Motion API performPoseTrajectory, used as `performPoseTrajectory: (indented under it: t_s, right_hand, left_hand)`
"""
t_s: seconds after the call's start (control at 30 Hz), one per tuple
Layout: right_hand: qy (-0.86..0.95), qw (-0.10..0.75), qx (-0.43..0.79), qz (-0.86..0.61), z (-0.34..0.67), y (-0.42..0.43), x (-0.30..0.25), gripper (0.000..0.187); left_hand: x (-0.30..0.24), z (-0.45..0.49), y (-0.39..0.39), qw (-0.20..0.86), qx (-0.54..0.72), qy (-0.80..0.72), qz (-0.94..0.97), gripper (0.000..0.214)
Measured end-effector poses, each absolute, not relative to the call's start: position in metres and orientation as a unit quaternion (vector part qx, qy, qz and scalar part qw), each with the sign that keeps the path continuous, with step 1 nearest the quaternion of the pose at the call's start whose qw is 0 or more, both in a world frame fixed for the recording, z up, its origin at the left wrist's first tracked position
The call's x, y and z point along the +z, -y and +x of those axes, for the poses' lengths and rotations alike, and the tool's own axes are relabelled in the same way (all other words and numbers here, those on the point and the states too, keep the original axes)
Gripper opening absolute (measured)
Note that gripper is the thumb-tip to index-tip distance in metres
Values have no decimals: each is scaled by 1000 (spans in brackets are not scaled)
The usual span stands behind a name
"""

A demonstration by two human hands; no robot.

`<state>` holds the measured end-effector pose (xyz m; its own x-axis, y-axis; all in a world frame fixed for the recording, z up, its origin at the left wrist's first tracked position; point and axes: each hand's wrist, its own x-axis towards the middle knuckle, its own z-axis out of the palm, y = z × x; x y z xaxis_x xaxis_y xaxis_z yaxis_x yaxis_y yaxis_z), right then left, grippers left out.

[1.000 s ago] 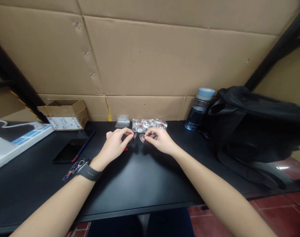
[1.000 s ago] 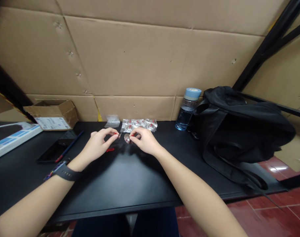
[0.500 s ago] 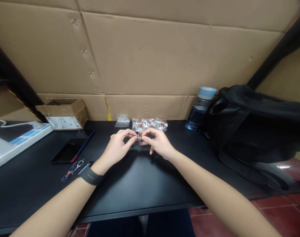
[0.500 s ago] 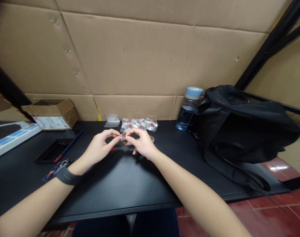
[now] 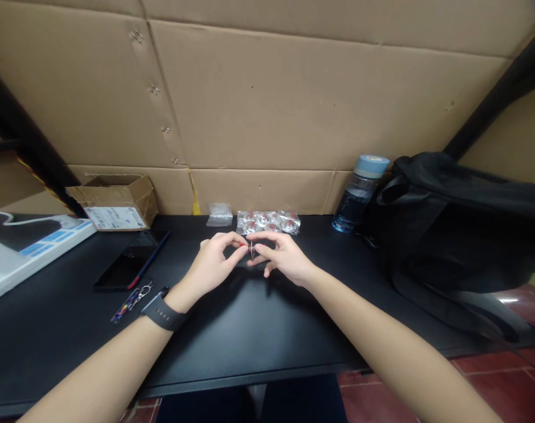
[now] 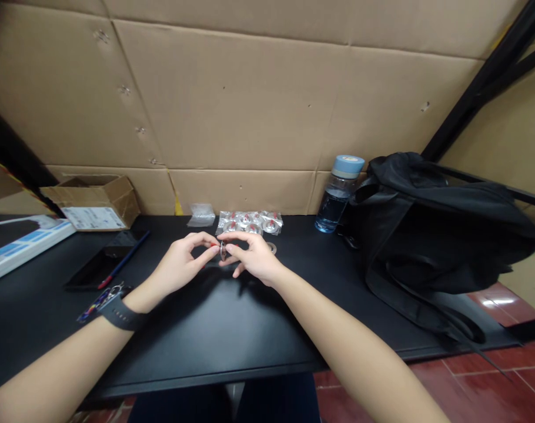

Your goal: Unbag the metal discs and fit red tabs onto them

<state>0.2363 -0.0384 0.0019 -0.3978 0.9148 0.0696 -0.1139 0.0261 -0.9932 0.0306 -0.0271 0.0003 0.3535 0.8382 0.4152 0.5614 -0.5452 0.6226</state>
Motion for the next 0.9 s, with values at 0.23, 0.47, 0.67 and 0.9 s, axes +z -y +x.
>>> performPoseTrajectory:
  t_s: [0.23,0.47,0.67,0.9]
  right_hand:
    - [551,433,622,-350,237,37,0,43]
    - [533,436,634,-352,236,39,3,44]
    - [550,440,615,-355,238,37,4,55]
    - [561,451,593,-361,235,40,5,53]
  left_hand:
    - [0,29,25,200,363,-437,798,20]
    - [-1,31,25,221,368,-433,793,19]
    - [-2,4,0,175,379,-486,768,33]
    - [-20,-34,-35,51,309,-649,694,34]
